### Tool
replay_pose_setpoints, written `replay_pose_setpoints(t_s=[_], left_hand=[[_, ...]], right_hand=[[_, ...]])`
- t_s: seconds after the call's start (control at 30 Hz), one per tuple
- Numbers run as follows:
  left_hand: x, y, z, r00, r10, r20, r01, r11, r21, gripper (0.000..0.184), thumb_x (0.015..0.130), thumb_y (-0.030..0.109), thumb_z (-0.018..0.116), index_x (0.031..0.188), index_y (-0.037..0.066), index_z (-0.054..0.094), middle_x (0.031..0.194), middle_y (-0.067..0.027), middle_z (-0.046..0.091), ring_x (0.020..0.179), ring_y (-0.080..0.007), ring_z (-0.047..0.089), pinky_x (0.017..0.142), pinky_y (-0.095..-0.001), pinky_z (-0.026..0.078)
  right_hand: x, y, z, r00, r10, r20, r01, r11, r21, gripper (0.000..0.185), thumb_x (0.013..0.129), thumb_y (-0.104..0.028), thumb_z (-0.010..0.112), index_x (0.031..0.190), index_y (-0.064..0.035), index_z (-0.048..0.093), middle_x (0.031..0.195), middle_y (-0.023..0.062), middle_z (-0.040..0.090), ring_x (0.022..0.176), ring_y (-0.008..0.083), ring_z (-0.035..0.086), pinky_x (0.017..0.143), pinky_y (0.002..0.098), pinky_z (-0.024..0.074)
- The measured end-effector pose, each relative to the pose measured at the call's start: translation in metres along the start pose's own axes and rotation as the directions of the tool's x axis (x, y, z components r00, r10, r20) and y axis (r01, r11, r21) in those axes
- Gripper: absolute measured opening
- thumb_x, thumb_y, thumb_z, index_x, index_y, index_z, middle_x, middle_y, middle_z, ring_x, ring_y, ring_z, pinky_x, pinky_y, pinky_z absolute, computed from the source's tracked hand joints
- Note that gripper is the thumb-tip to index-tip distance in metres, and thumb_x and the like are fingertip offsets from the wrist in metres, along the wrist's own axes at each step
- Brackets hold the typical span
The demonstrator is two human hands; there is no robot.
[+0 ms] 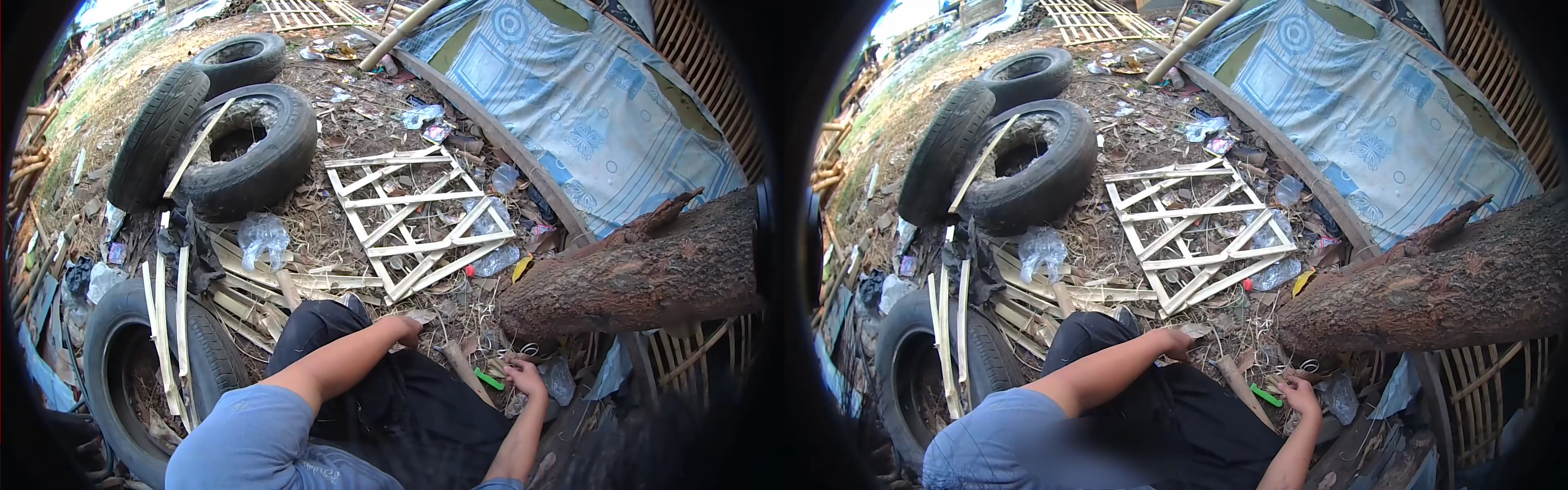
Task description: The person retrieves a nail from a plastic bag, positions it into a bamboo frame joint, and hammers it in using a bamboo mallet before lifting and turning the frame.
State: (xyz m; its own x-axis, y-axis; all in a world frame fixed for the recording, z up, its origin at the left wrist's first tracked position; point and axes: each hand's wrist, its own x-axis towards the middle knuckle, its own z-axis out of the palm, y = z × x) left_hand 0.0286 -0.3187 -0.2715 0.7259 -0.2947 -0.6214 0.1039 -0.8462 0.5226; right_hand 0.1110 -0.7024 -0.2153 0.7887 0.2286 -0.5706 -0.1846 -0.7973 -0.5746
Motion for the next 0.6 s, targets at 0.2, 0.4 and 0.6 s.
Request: replay_pose_setpoints(t_s=[0.2, 0.4, 0.6], left_hand=[[0.003, -0.004, 0.001, 0.999, -0.017, 0.042, 0.016, 1.000, 0.027, 0.063, 0.080, 0.040, 0.071, 0.130, 0.005, 0.058, 0.125, -0.0182, 0.063, 0.115, -0.0336, 0.060, 0.097, -0.0413, 0.048], [0.004, -0.008, 0.004, 0.998, -0.039, 0.040, 0.037, 0.998, 0.042, 0.058, 0.079, 0.040, 0.071, 0.122, 0.003, 0.063, 0.121, -0.0189, 0.065, 0.114, -0.0322, 0.061, 0.096, -0.0408, 0.049], [0.006, -0.015, 0.005, 0.994, -0.040, 0.102, 0.036, 0.998, 0.044, 0.057, 0.082, 0.037, 0.068, 0.129, 0.006, 0.061, 0.128, -0.0171, 0.061, 0.119, -0.0309, 0.058, 0.100, -0.0397, 0.047]], right_hand=[[-0.010, -0.011, 0.001, 1.000, -0.026, -0.012, 0.026, 0.999, -0.018, 0.054, 0.089, -0.017, 0.069, 0.134, 0.0060, 0.052, 0.083, 0.0069, 0.067, 0.069, 0.0111, 0.061, 0.064, 0.0277, 0.0500], [-0.015, -0.018, -0.001, 0.999, -0.038, -0.009, 0.038, 0.999, -0.023, 0.056, 0.088, -0.017, 0.070, 0.135, 0.0069, 0.051, 0.082, 0.0059, 0.067, 0.069, 0.0107, 0.060, 0.066, 0.0268, 0.0501], [-0.023, -0.024, -0.002, 0.996, -0.084, -0.006, 0.084, 0.996, 0.018, 0.057, 0.087, -0.020, 0.071, 0.134, 0.0053, 0.052, 0.084, 0.0077, 0.068, 0.069, 0.0114, 0.061, 0.062, 0.0277, 0.0483]])
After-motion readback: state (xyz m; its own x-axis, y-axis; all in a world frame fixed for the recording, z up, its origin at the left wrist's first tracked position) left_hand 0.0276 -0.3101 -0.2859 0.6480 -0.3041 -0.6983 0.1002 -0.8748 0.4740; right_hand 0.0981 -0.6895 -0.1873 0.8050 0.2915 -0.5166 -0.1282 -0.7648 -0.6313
